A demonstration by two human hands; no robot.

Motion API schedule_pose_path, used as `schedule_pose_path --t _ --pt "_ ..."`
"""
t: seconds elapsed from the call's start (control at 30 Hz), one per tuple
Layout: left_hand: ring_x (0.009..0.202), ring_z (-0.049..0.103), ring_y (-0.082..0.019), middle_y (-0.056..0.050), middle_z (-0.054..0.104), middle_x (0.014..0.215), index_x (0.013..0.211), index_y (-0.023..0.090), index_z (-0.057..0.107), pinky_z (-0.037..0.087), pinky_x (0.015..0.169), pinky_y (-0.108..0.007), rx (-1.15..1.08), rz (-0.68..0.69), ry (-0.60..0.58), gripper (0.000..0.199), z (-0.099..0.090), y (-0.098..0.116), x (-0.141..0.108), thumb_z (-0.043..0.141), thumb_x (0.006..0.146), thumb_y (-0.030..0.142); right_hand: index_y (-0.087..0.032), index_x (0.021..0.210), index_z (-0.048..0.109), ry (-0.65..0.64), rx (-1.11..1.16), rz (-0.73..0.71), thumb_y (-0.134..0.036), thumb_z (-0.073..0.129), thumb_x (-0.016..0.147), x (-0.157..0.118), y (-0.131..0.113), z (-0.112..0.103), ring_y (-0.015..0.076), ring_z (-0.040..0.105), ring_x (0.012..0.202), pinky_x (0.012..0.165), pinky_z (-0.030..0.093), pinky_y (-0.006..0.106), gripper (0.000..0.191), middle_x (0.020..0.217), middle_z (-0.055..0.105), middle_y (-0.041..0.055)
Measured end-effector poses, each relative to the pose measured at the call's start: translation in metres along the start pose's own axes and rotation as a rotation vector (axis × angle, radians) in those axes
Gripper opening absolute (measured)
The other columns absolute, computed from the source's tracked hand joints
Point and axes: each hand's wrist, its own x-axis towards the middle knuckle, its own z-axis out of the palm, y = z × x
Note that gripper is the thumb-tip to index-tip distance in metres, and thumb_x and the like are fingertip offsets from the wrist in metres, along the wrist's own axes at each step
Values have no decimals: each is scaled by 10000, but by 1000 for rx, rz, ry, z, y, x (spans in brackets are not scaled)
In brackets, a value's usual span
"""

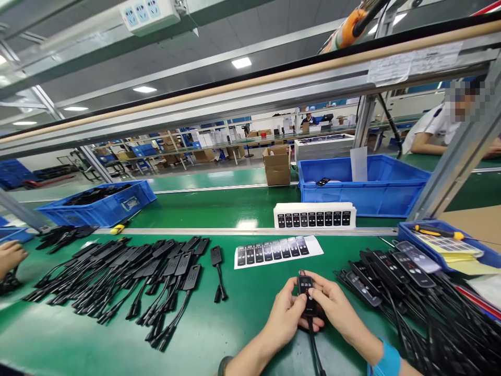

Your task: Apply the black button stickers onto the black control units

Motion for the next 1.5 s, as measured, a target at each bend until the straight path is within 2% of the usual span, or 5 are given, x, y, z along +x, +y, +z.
schedule_pose_path --t 0.63,0.87,1.13,1.33,1.5 --pt "562 693 -181 -70 696 757 1120 155 433 523 490 -213 -90 -34 1 561 -1 1 1 607 770 558 -157 1248 569 -25 -82 -32 -311 504 823 1 13 1 281 638 962 869 507 440 456 1011 694 104" --pt "631 700 -170 -46 698 750 1128 169 439 503 518 -187 -192 -27 30 464 -6 3 1 588 806 468 -353 1451 268 171 -691 -915 -177 586 762 -27 2 -2 335 434 1192 995 409 498 779 1300 416 86" --pt "575 692 -170 -64 697 739 1043 161 419 525 492 -203 -150 -33 54 453 -6 4 2 596 799 499 -233 1408 342 56 -210 -100 -323 379 899 -8 20 1 236 557 1099 936 467 400 519 1255 539 105" --pt "523 676 -165 -57 688 675 997 167 394 494 452 -184 -80 -27 -1 415 -4 4 0 574 803 487 -205 1326 455 -27 -85 -28 -365 503 803 -4 23 3 243 547 1135 1012 402 406 549 1253 573 111" --pt "516 672 -169 -48 682 635 996 173 374 483 442 -185 -47 -45 0 385 -3 6 -1 549 793 449 -213 1302 485 -41 -94 -30 -335 510 777 -3 22 3 216 619 927 907 478 385 539 1118 625 86"
